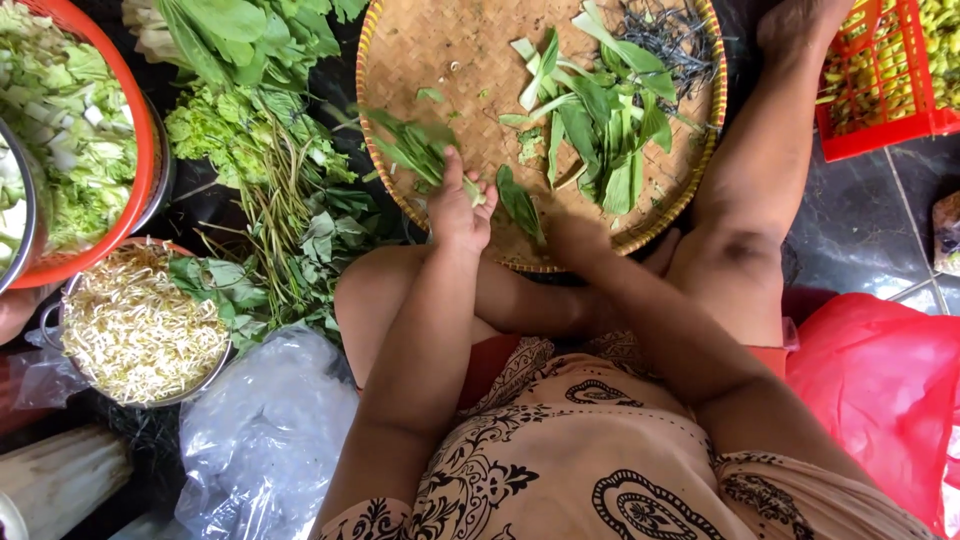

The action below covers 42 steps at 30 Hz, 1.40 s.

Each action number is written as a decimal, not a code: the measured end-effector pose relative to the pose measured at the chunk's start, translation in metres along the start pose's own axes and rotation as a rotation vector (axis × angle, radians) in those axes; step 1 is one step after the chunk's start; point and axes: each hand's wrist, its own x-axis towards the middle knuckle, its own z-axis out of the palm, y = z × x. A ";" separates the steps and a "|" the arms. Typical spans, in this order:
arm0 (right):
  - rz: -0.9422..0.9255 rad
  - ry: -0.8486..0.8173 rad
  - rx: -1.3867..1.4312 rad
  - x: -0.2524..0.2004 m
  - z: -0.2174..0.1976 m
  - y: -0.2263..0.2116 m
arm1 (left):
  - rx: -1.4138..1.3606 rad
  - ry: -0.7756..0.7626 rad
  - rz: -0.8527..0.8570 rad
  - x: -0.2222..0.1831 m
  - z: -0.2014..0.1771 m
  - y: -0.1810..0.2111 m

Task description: Picking and sorting vegetable leaves from stems onto a woven tray

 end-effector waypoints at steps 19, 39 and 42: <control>0.046 0.319 0.376 0.040 -0.093 -0.040 | 0.247 -0.252 -0.045 0.002 -0.002 -0.050; 0.173 0.069 -0.166 0.073 0.026 0.081 | 0.042 0.120 -0.093 0.028 -0.004 -0.031; 0.168 0.090 -0.146 0.075 0.015 0.075 | 0.071 0.075 -0.117 0.015 0.002 -0.031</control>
